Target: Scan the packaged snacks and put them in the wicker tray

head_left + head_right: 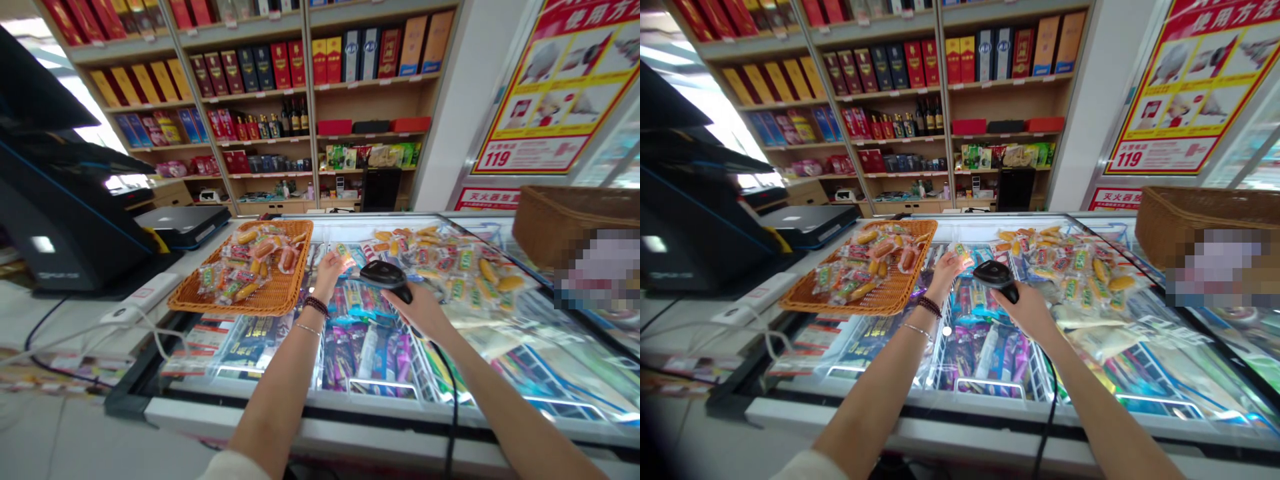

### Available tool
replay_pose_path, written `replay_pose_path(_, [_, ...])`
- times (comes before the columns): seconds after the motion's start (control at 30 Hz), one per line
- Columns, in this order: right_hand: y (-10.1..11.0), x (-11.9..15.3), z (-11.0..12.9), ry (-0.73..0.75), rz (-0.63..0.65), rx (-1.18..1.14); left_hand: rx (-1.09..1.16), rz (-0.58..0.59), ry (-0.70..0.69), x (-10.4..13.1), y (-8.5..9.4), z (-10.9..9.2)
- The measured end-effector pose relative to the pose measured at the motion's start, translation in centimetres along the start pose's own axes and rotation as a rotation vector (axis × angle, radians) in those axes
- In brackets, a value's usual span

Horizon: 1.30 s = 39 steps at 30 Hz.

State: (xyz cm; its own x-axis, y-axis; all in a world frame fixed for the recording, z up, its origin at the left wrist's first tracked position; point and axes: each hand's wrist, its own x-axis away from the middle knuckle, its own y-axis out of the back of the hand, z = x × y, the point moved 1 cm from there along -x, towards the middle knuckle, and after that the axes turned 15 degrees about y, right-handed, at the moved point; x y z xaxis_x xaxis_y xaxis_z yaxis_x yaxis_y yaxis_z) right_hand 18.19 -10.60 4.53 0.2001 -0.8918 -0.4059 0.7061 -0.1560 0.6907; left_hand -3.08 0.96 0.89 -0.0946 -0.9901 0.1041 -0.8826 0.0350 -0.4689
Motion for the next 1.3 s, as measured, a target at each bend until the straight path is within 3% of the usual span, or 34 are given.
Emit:
replay_pose_path(0.77, [0.1,0.1,-0.1,0.018,-0.007,0.024,-0.017,-0.047,-0.038,-0.4,0.2,0.4])
replay_pose_path(0.97, [0.0,0.0,0.1,0.028,-0.010,0.025,-0.031,-0.013,-0.028,0.0,0.2,0.3])
replay_pose_path(1.3, [0.3,-0.5,1.5,0.015,0.013,-0.076,-0.062,-0.012,-0.045,1.8,-1.3,-0.5])
